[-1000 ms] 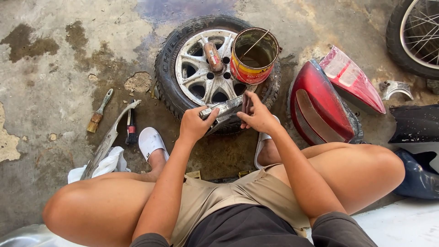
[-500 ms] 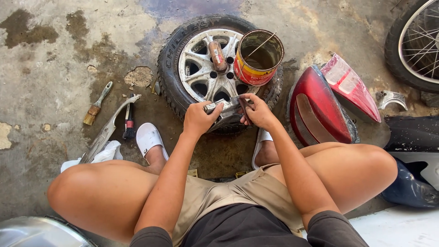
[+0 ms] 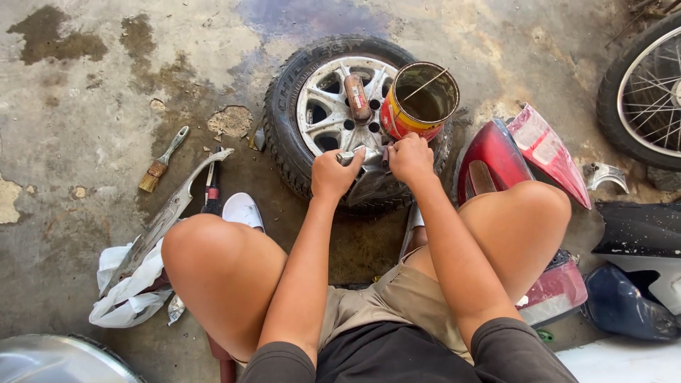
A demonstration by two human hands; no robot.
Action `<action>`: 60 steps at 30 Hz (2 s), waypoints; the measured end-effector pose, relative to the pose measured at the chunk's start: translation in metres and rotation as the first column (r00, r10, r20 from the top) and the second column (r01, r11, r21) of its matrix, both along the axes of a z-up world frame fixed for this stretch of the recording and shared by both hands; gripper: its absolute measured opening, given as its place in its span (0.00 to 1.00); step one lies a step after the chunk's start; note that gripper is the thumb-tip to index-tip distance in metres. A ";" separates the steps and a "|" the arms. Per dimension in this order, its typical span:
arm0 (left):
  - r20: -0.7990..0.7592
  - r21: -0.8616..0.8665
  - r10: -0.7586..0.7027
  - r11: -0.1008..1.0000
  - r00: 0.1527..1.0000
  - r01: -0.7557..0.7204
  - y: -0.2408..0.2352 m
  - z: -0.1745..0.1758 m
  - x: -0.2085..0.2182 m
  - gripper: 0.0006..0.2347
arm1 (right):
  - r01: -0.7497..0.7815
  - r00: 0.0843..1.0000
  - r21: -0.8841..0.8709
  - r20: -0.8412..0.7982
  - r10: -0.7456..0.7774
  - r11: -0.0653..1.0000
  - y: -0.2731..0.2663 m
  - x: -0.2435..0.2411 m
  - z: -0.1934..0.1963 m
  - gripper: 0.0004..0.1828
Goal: Hand sanding a metal engine cover component to prepare the surface for finishing.
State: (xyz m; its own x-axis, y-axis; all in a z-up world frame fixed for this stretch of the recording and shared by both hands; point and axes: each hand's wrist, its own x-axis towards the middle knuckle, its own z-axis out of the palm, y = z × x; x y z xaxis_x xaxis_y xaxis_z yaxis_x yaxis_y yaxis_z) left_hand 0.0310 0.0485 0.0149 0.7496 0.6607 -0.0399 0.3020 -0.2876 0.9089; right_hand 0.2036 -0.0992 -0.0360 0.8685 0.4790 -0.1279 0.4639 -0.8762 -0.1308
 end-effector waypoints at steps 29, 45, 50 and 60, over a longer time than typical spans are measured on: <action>-0.065 0.146 -0.166 0.974 0.984 0.174 -0.014 0.028 -0.045 0.26 | 0.260 0.816 0.359 -0.578 -0.005 0.896 -0.029 -0.128 0.112 0.29; -0.023 0.315 -0.210 0.926 0.977 0.207 -0.024 0.020 -0.053 0.26 | 0.103 0.815 0.252 -0.577 0.063 0.962 -0.043 -0.106 0.067 0.58; -0.010 0.341 -0.198 0.921 0.980 0.190 -0.024 0.023 -0.046 0.27 | 0.044 0.831 0.318 -0.538 0.142 0.947 -0.040 -0.123 0.100 0.41; -0.098 0.312 -0.207 0.922 0.973 0.228 -0.028 0.019 -0.051 0.27 | 0.098 0.757 0.225 -0.649 0.074 0.969 -0.046 -0.116 0.090 0.56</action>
State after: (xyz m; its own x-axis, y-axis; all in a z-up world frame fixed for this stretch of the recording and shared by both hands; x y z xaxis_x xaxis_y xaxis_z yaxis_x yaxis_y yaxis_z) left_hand -0.0201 0.0202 0.0335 0.8791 0.4671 0.0953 0.2516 -0.6245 0.7394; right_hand 0.0881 -0.1447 0.0540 0.6221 0.5587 -0.5485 0.1812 -0.7843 -0.5934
